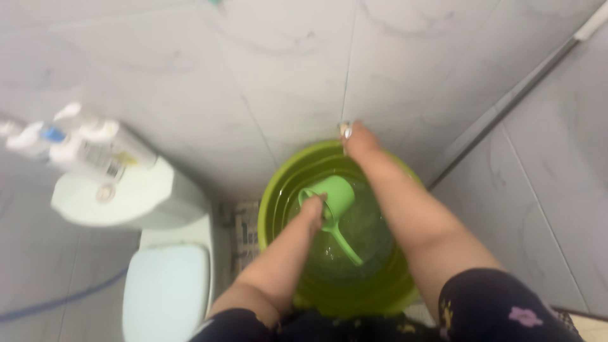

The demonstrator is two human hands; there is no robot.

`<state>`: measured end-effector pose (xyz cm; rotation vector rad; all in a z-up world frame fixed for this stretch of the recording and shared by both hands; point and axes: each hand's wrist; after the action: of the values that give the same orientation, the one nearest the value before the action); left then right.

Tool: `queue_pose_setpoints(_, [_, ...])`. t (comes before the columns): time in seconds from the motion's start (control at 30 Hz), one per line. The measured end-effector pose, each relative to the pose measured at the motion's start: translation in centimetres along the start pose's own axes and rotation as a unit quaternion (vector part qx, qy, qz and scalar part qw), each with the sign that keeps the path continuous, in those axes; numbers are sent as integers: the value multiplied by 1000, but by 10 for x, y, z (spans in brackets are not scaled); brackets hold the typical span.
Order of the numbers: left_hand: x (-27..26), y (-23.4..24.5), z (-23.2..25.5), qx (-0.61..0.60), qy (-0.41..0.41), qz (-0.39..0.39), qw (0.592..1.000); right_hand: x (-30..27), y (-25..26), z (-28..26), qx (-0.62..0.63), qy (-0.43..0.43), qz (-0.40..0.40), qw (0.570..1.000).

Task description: The person washes a green sponge in a green basin filled with water, using a green scoop to pour water over it. The person then empties the basin and refills it with fresh water from the tap.

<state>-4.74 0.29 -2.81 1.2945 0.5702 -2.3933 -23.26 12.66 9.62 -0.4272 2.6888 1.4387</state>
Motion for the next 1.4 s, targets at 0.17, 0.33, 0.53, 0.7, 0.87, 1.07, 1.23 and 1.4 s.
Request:
queue_pose_setpoints(0.17, [76, -33, 8, -9, -18, -58, 998, 31, -39, 1, 6, -68, 44, 997])
queue_pose_setpoints(0.33, [130, -42, 23, -13, 12, -88, 996, 18, -30, -4, -25, 40, 74, 996])
queue_pose_setpoints(0.53, [159, -53, 35, -30, 15, -112, 993, -6, 2, -9, 39, 86, 38, 995])
queue_pose_setpoints(0.7, [164, -56, 37, -2, 29, -102, 994, -27, -37, 38, 109, 218, 201, 949])
queue_pose_setpoints(0.87, [189, -47, 35, 137, -17, -67, 988, -23, -139, 105, 439, -68, 70, 893])
queue_pose_setpoints(1.07, [223, -35, 35, 122, -27, -84, 989, 52, -208, 150, 667, -303, -131, 668])
queue_pose_setpoints(1.23, [218, -43, 39, 201, 20, -24, 979, 86, -201, 151, 672, -361, -228, 605])
queue_pose_setpoints(1.4, [216, -53, 36, 140, 44, -39, 988, 59, -181, 144, 718, -335, -208, 574])
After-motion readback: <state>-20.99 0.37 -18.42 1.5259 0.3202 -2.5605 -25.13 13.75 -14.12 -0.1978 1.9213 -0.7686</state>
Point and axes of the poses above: each hand's wrist, its own x-axis towards the middle knuckle, its own y-axis out of the back of the hand, z = x × y, and after that the axes turned 6 degrees about x, right-handed
